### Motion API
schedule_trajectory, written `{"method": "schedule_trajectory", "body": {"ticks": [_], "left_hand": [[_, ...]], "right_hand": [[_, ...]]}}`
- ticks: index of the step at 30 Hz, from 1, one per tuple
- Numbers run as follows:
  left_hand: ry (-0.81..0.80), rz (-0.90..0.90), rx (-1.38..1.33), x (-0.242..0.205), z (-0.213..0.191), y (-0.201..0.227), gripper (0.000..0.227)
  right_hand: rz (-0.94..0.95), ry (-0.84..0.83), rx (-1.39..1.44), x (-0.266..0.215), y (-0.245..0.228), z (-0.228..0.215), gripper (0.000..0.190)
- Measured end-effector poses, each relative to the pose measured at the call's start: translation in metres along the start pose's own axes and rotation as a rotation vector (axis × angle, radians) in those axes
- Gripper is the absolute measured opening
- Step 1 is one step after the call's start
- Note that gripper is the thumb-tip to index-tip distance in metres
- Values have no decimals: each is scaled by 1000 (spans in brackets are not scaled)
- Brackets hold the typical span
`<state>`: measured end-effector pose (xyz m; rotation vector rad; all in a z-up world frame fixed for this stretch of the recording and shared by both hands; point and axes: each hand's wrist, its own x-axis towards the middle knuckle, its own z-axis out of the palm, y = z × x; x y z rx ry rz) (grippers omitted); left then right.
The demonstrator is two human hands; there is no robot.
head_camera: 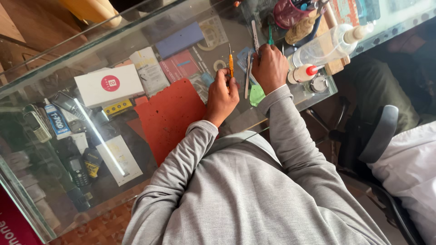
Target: The person disassembles a phone by removing the back cover and internal components using a screwdriver, then applies adhesive from a bottle to the frame of the device.
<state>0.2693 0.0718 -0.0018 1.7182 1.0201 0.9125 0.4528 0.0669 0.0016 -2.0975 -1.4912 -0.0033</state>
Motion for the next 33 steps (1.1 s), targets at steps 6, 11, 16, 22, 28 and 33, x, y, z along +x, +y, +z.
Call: {"method": "schedule_trajectory", "body": {"ticks": [6,11,16,22,28,33], "left_hand": [[-109,-211,-292,4,-7,7,20],[-131,-317,-402,6,-8,10,19],[-120,-209,-334,5,-6,8,19],[-134,-182,-363,6,-7,8,23],[-173,-175,-371,6,-7,3,23],[-110,-37,-350,5,-1,-5,17]], "right_hand": [[-27,97,283,6,24,5,21],[21,348,940,29,-4,-43,46],[-130,446,610,75,6,-76,10],[-203,360,272,104,42,-68,14],[-341,314,-10,112,31,-90,14],[-162,391,171,73,16,-98,11]]}}
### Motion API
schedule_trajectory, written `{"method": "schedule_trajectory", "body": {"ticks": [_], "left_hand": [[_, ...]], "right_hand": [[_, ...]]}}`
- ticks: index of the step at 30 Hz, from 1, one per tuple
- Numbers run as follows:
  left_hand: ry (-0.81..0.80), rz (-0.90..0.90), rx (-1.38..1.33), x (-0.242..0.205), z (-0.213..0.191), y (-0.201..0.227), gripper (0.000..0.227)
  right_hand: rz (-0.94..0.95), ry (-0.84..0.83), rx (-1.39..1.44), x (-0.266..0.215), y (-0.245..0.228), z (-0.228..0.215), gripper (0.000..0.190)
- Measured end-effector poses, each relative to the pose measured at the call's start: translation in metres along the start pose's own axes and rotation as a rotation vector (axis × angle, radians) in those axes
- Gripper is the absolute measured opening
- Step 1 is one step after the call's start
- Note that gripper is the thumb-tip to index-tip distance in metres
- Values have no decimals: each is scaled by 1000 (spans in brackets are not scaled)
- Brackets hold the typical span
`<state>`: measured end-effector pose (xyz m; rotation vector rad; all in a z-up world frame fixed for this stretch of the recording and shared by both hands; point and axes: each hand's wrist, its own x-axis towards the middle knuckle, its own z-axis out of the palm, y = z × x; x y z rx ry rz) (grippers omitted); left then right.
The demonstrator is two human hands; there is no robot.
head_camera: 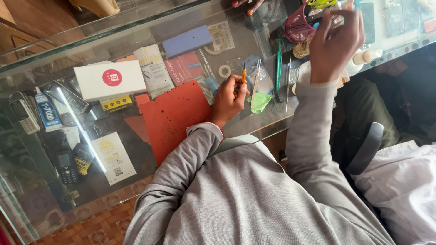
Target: The person disassembles a phone by removing the back cover and internal components using a screwdriver, then applies adhesive from a bottle to the frame of the device.
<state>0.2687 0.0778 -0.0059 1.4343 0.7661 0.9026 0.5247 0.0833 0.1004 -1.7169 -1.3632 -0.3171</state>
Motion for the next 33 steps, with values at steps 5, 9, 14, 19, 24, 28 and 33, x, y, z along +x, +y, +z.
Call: {"method": "schedule_trajectory", "body": {"ticks": [5,9,14,19,24,28,33], "left_hand": [[-20,-247,-14,9,1,3,20],[61,31,493,29,15,1,34],[-73,-6,810,47,35,-13,35],[-64,-2,835,50,30,-20,22],[-74,-64,501,46,10,7,21],[-114,-200,250,42,5,23,26],[-120,-171,225,41,4,25,25]], "right_hand": [[-94,-368,-376,-79,26,18,21],[165,-490,-490,-115,49,51,11],[165,-484,-460,-106,59,66,6],[17,-264,-448,-87,35,54,26],[31,-19,100,-43,1,2,18],[-17,168,363,-8,-5,-28,12],[-30,107,220,12,13,-21,17]]}}
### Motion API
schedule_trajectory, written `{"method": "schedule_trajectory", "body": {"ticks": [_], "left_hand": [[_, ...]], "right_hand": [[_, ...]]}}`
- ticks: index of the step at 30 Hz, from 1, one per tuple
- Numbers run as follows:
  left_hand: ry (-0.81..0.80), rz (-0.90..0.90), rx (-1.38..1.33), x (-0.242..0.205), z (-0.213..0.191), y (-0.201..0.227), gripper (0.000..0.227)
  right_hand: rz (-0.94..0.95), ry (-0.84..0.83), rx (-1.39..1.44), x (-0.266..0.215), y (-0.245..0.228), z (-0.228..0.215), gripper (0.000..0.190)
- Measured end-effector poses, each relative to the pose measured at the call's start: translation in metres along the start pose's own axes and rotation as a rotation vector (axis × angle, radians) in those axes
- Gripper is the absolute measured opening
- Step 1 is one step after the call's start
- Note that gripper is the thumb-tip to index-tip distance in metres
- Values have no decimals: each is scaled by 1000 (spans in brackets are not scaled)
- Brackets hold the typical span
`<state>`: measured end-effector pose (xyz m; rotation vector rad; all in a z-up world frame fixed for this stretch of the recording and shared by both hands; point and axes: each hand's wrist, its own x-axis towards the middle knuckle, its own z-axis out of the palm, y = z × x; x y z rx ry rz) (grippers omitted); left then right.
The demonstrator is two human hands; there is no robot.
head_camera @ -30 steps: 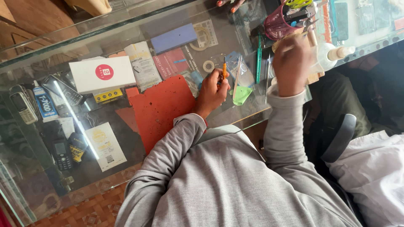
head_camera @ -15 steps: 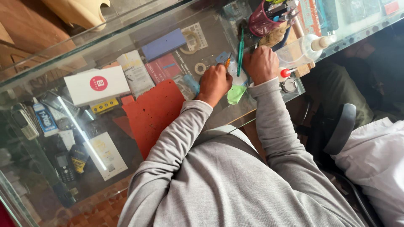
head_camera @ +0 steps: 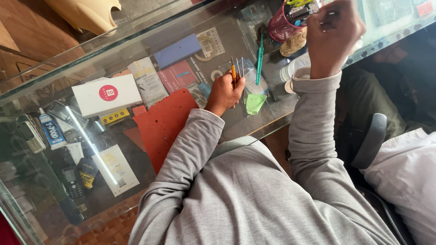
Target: The person disassembles a phone by removing the back cover and internal components using a screwdriver, then applies adhesive from a bottle to the frame of the device.
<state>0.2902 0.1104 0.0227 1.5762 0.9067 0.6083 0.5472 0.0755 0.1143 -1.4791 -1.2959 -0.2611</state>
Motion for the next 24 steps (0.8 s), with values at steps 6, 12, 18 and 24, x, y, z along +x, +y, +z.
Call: {"method": "schedule_trajectory", "body": {"ticks": [6,12,18,24], "left_hand": [[-15,-33,-25,-3,-1,-2,26],[-55,-102,-467,6,-1,-18,23],[-68,-107,-882,4,10,-17,24],[-80,-122,-725,3,10,-25,33]], "right_hand": [[-25,-199,-145,0,16,14,15],[-97,-119,-284,-22,-46,-1,31],[276,-682,311,-73,-96,17,35],[72,-297,-125,-58,-76,-2,4]]}}
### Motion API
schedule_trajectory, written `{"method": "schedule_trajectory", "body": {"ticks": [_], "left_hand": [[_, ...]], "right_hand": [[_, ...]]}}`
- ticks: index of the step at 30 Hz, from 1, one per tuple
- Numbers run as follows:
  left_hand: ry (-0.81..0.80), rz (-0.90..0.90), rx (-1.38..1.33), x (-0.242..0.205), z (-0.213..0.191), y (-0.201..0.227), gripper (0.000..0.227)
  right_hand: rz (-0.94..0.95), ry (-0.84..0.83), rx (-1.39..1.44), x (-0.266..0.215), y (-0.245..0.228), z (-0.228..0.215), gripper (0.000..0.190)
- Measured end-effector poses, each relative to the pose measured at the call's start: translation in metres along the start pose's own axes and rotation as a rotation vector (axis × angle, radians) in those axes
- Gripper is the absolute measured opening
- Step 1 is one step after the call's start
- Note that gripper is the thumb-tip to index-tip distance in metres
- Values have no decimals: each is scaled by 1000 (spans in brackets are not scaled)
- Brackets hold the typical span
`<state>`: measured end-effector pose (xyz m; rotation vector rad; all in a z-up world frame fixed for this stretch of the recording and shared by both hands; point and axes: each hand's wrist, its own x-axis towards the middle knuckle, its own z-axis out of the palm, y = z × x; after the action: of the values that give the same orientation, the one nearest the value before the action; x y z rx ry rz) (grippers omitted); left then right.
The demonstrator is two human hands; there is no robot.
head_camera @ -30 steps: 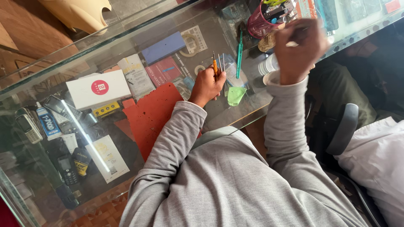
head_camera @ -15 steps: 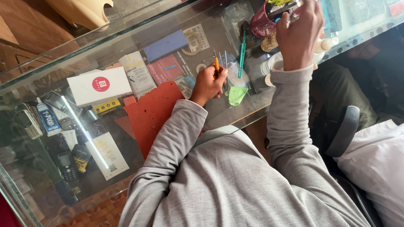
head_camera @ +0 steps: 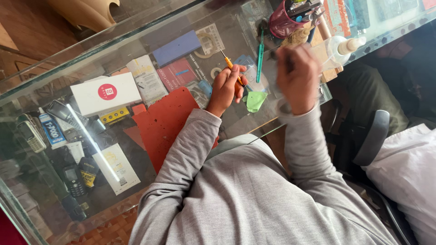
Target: The person disassembles a phone by removing the back cover and internal components using a screwdriver, then applies adhesive from a bottle to the frame of the device.
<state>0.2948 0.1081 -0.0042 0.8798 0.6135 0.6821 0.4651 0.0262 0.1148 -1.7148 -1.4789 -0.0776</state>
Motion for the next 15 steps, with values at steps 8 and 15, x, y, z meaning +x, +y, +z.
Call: {"method": "schedule_trajectory", "body": {"ticks": [8,15], "left_hand": [[-33,89,385,-8,0,-10,38],[11,157,469,-9,4,-13,38]], "right_hand": [[-245,18,-441,64,59,-37,4],[-337,-84,-813,87,59,3,53]]}}
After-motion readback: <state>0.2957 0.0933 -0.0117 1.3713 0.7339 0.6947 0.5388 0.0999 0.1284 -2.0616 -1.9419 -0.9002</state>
